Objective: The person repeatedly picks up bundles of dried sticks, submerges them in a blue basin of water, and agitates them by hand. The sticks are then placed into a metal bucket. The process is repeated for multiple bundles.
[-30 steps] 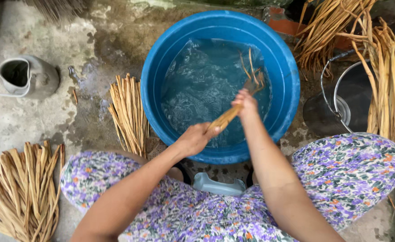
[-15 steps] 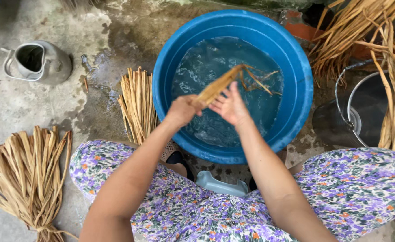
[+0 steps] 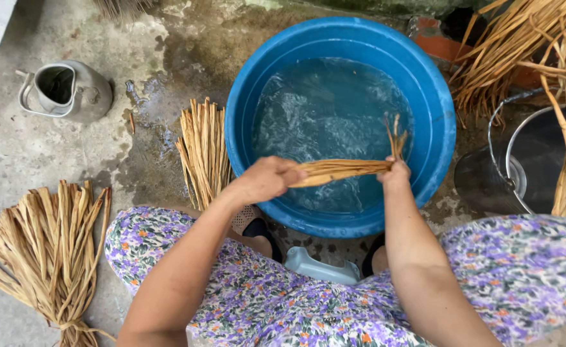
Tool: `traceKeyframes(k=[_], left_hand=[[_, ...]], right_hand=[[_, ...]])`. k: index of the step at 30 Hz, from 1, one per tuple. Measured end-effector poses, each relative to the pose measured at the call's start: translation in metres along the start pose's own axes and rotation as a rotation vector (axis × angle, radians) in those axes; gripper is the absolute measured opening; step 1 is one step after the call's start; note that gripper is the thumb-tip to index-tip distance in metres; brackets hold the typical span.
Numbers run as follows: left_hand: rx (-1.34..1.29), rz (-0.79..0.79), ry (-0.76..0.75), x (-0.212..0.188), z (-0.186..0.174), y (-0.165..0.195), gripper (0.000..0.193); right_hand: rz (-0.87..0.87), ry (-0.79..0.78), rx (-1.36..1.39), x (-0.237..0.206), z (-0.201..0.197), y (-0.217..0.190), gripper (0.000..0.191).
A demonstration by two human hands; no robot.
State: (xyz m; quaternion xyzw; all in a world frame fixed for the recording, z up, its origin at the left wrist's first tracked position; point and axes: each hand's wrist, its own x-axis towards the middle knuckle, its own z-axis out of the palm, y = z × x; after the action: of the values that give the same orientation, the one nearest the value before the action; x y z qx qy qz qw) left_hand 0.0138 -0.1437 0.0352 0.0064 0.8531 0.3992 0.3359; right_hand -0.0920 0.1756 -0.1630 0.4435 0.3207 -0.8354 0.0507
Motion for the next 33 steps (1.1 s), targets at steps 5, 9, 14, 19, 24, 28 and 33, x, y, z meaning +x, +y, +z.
traceKeyframes(k=[5,9,14,19,24,28,33], left_hand=[[-0.431,-0.076,0.219,0.002,-0.043,-0.005,0.033],[-0.565,-0.100,0.318,0.040,-0.019,-0.025,0.030],[-0.165,-0.183,0.184,0.079,0.057,-0.046,0.032],[0.111,0.106,-0.002,0.049,0.078,-0.028,0.039],[-0.115,0.026,-0.063,0.004,-0.009,-0.019,0.033],[-0.211,0.089,0.180,-0.014,-0.053,-0.023,0.022],[-0.506,0.006,0.306,0.010,-0.050,-0.026,0.015]], right_hand=[[0.176,-0.165,0.094,-0.028,0.022,0.001,0.084],[0.237,-0.532,-0.225,-0.086,0.073,0.053,0.101],[0.153,-0.689,-0.299,-0.108,0.099,0.109,0.053],[0.132,-0.292,-0.220,-0.052,0.063,0.077,0.011],[0.085,-0.049,0.082,0.000,0.003,0.007,0.037],[0.058,0.024,0.140,0.003,-0.013,-0.004,0.073],[0.094,-0.261,-0.149,-0.056,0.039,0.047,0.127]])
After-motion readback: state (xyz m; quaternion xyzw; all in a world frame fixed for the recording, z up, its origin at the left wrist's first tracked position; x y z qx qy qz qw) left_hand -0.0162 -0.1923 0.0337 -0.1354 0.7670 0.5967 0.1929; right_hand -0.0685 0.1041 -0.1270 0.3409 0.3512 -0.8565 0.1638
